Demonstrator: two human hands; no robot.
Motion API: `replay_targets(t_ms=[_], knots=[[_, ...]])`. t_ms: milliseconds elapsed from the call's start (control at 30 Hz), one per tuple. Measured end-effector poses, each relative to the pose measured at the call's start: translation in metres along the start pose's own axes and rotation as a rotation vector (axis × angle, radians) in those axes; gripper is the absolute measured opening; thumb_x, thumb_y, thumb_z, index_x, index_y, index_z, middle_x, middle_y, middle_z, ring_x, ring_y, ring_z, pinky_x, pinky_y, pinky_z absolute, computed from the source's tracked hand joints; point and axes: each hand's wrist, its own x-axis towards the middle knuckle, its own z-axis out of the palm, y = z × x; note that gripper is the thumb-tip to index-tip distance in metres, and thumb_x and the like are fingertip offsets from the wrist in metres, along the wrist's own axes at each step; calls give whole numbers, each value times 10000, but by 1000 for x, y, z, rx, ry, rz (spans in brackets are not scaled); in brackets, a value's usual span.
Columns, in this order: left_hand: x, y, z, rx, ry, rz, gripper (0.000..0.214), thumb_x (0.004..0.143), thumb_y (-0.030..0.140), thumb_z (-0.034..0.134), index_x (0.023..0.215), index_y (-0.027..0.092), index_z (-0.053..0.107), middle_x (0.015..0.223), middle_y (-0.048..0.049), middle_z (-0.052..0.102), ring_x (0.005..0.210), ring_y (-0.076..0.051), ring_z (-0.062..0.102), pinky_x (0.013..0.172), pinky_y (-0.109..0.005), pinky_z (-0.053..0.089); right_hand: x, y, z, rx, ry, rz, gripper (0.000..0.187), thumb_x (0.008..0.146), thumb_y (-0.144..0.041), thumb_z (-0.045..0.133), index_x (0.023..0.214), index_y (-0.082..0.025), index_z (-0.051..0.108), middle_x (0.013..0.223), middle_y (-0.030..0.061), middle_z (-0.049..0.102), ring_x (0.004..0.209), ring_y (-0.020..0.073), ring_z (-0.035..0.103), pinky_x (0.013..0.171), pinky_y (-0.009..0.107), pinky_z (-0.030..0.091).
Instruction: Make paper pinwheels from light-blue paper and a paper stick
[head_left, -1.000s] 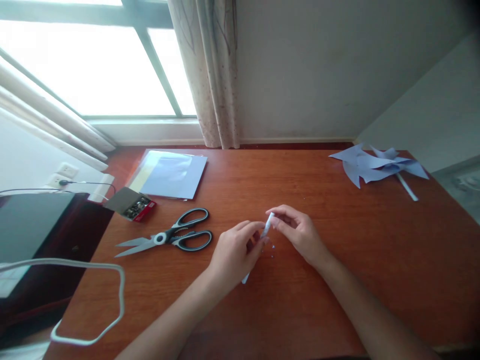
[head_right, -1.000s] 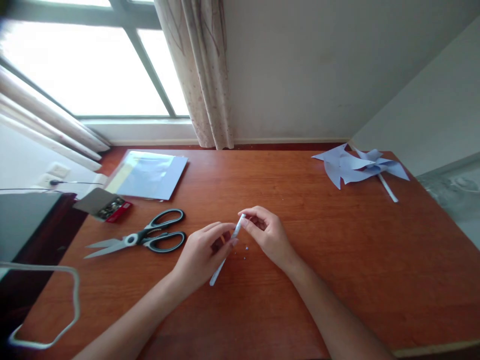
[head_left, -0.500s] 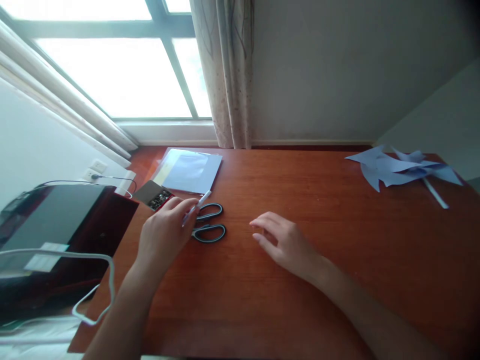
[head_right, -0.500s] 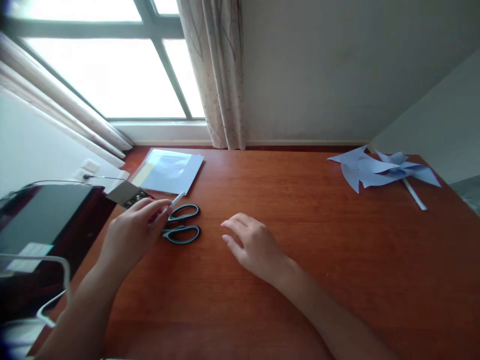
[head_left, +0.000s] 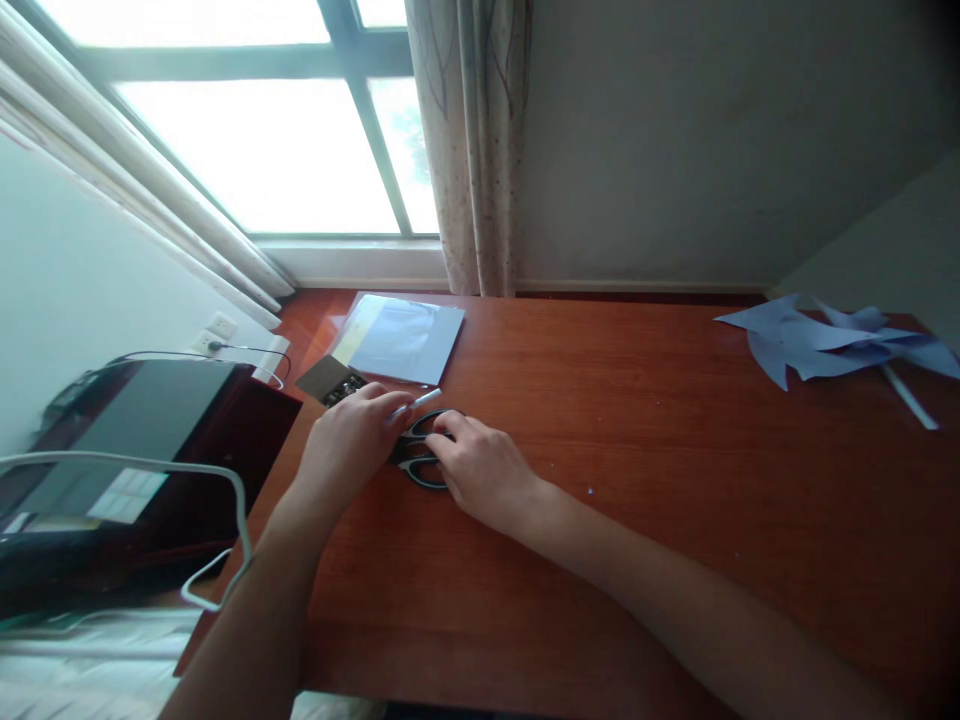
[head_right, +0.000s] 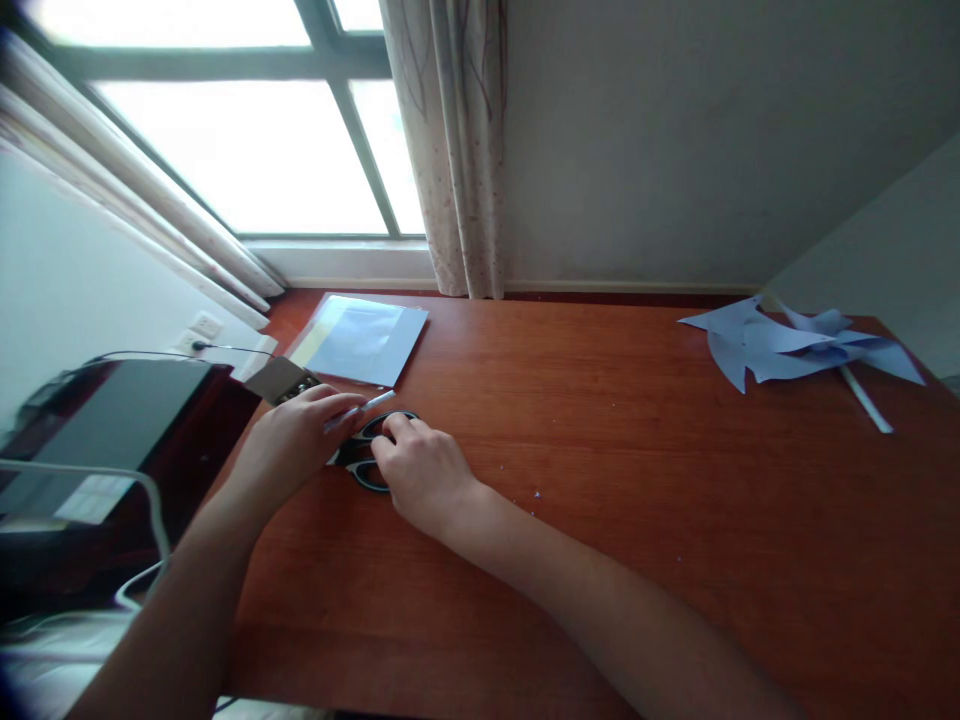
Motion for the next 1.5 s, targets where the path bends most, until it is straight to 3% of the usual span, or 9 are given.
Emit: replay_targets(t_ms=[133, 333, 533, 633, 733, 833, 967, 1167, 1500], knots=[[6, 0, 5, 7, -15, 25, 329, 980, 485, 494, 1065, 316, 763, 1083, -37, 734, 913, -254, 717, 643, -290, 421, -3, 0, 2, 22, -15, -47, 226, 1004, -152, 480, 1107, -183, 678, 1260, 92, 648, 1077, 234, 617, 832, 325, 549], [11, 1, 11, 4, -1, 81, 266, 968, 411, 528, 1064, 302, 751, 1103, -30, 743, 913, -253, 718, 664, -293, 450, -7, -2, 8, 118, -27, -136, 196, 1003, -188, 519, 1077, -187, 701, 1286, 86, 645, 1106, 221, 615, 875, 316, 542], [13, -1, 16, -66, 49, 85, 247, 957, 373, 537, 1044, 285, 752, 1149, -30, 744, 938, -242, 717, 734, -293, 491, 0, 15, -7, 199, 6, -168, 164, 977, -224, 585, 1112, -220, 680, 1237, 38, 676, 1054, 189, 650, 877, 287, 525], [12, -2, 17, -67, 68, 53, 264, 956, 405, 536, 1044, 289, 756, 1118, -32, 747, 912, -241, 717, 711, -295, 490, 16, 38, -19, 14, 121, -120, 184, 1008, -180, 521, 1128, -204, 659, 1228, 61, 670, 1047, 188, 627, 842, 291, 508], [10, -4, 18, -94, 78, 35, 290, 958, 433, 531, 1056, 282, 757, 1106, -39, 748, 881, -232, 714, 702, -294, 488, 43, 65, -25, -277, 146, -122, 220, 1017, -112, 455, 1082, -159, 660, 1167, 119, 681, 1025, 240, 582, 808, 351, 484], [8, -6, 18, -157, 74, 43, 301, 958, 427, 529, 1065, 262, 757, 1100, -54, 744, 864, -224, 711, 713, -296, 498, 71, 85, -23, -342, 118, -220, 296, 1037, -98, 376, 1080, -130, 667, 1145, 156, 688, 1096, 290, 536, 855, 408, 453], [7, -11, 21, -242, 75, 73, 285, 956, 396, 530, 1043, 244, 754, 1097, -61, 738, 916, -227, 707, 765, -299, 515, 96, 95, -13, -385, 67, -391, 358, 1043, -81, 326, 1069, -116, 682, 1081, 164, 702, 1075, 290, 534, 879, 424, 424], [7, -14, 26, -276, 68, 99, 267, 964, 364, 526, 1047, 234, 744, 1094, -65, 725, 968, -237, 694, 820, -319, 512, 104, 100, -8, -424, 35, -509, 414, 1034, -49, 291, 1028, -107, 700, 1026, 159, 715, 946, 259, 558, 841, 415, 408], [5, -14, 27, -260, 78, 116, 266, 975, 357, 522, 1072, 248, 743, 1053, -64, 711, 946, -237, 684, 776, -316, 504, 96, 109, -16, -451, 24, -497, 345, 1017, -63, 396, 880, -143, 702, 912, 110, 728, 848, 223, 562, 740, 362, 382]])
